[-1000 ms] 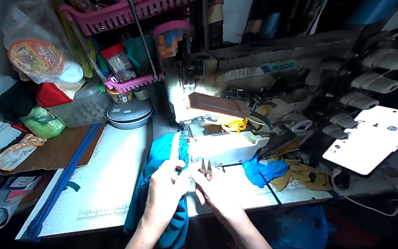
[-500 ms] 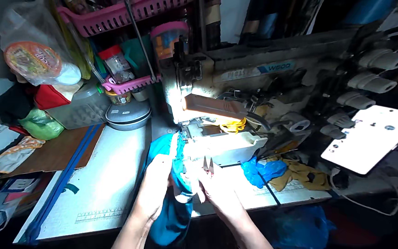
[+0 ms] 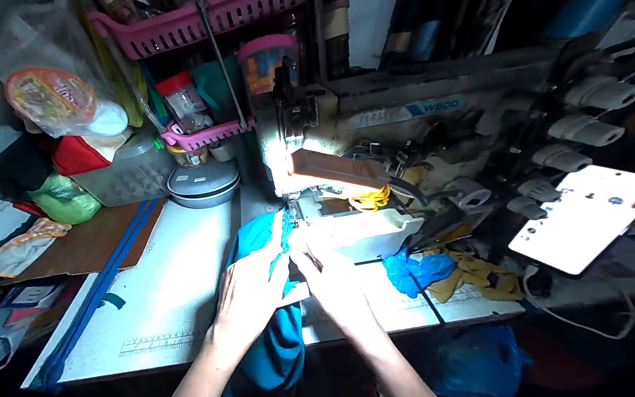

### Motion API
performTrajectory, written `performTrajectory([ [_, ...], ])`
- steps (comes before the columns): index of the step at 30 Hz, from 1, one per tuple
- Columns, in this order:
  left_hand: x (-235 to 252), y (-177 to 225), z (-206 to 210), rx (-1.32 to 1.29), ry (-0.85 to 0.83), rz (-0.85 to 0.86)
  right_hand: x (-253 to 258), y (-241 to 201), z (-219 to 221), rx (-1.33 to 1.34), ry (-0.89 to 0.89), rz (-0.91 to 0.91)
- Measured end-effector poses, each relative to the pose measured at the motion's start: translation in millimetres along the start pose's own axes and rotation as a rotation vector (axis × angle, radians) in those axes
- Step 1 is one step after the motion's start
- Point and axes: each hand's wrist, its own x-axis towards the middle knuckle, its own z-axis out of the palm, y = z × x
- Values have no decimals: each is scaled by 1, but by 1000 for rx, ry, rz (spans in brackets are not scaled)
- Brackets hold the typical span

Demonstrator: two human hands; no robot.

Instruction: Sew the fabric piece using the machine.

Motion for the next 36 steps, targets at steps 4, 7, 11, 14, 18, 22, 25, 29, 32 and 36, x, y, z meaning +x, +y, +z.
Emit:
performTrajectory([
  [4, -2, 1, 12, -131, 92, 63, 3, 4, 9, -119, 62, -101],
  [7, -3, -1, 11, -244, 41, 24, 2, -1, 16, -105, 72, -72],
  [11, -2, -9, 8, -340, -1, 19, 2, -7, 26, -72, 152, -69],
  [14, -4, -15, 2, -431, -90, -27, 1, -11, 25, -67, 118, -31],
  [18, -6, -15, 2, -426, -71, -86, -1, -1, 20, -59, 107, -66],
  [22, 1, -13, 4, -259, 86, -50, -6, -1, 1, 45, -9, -11],
  [25, 6, -12, 6, -251, 75, -50, -2, 3, -8, -10, -109, 33],
  [29, 9, -15, 7, -225, 65, -36, -5, 5, -16, -147, -105, 20],
  [32, 7, -14, 6, -221, 73, -30, -10, 4, -15, -406, 15, -307],
  [36, 6, -12, 7, -230, 70, -30, -9, -4, -7, -396, 41, -177],
])
